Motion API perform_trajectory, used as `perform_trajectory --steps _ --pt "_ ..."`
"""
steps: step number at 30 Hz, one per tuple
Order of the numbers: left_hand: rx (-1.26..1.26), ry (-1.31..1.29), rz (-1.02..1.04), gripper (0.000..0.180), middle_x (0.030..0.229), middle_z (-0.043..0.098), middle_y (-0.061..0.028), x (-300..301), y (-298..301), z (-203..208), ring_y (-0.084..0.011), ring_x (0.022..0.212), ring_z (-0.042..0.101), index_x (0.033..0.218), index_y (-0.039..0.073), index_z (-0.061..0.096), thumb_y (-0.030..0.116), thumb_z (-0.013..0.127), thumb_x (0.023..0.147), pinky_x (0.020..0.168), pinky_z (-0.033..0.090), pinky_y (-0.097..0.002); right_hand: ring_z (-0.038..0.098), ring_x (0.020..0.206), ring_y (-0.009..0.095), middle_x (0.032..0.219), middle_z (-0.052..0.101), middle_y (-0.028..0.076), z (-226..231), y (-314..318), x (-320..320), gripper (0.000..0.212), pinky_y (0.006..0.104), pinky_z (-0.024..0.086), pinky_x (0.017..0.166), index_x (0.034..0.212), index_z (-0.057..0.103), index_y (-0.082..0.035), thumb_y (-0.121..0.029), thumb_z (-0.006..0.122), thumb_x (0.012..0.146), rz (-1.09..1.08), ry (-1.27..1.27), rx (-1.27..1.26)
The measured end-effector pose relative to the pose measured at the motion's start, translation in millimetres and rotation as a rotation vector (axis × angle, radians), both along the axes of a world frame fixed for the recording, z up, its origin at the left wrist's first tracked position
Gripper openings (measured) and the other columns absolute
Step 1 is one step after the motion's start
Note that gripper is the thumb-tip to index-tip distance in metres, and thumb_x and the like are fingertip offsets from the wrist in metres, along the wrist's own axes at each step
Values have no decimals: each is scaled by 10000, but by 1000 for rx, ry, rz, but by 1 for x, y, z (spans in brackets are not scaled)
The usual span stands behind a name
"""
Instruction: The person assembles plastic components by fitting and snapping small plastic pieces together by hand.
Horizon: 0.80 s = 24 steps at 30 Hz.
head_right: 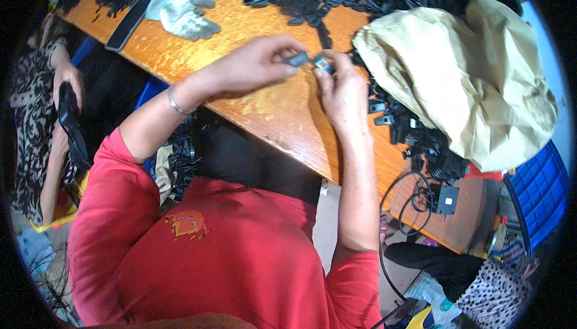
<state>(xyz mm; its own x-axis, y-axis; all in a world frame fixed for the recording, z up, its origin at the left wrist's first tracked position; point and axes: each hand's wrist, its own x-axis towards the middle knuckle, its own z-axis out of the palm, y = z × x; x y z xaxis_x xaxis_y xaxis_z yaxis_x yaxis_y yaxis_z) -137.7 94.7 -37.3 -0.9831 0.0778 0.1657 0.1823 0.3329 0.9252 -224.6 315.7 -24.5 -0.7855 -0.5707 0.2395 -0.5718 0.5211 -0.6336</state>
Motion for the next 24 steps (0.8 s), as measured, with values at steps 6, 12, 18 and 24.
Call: perform_trajectory --steps 6,12,18,24 --pt "-651 304 122 295 1188 671 -140 9 16 -11 -346 1220 601 1253 68 747 172 730 978 1052 484 -462 717 663 196 928 777 146 9 4 5 243 361 574 664 1197 701 1 -113 773 995 -27 -87 -53" --pt "-593 360 211 323 1200 678 -141 14 -2 -10 -350 1175 628 1236 42 744 190 766 949 1023 505 -466 652 712 202 928 682 111 4 1 6 261 343 546 702 1129 818 -35 -89 873 879 90 156 -120" --pt "-587 324 267 281 1076 691 -139 29 -11 -1 -363 1060 661 1121 31 738 189 820 904 916 539 -467 682 709 194 911 702 97 8 -7 16 295 347 557 695 1114 830 -50 -90 909 833 129 113 -42" --pt "-599 336 282 191 996 673 -124 24 -11 -11 -349 1001 669 1000 41 746 181 824 895 854 541 -467 724 754 241 935 724 115 -1 -6 10 274 368 567 711 1080 832 -44 -95 910 822 149 171 0"
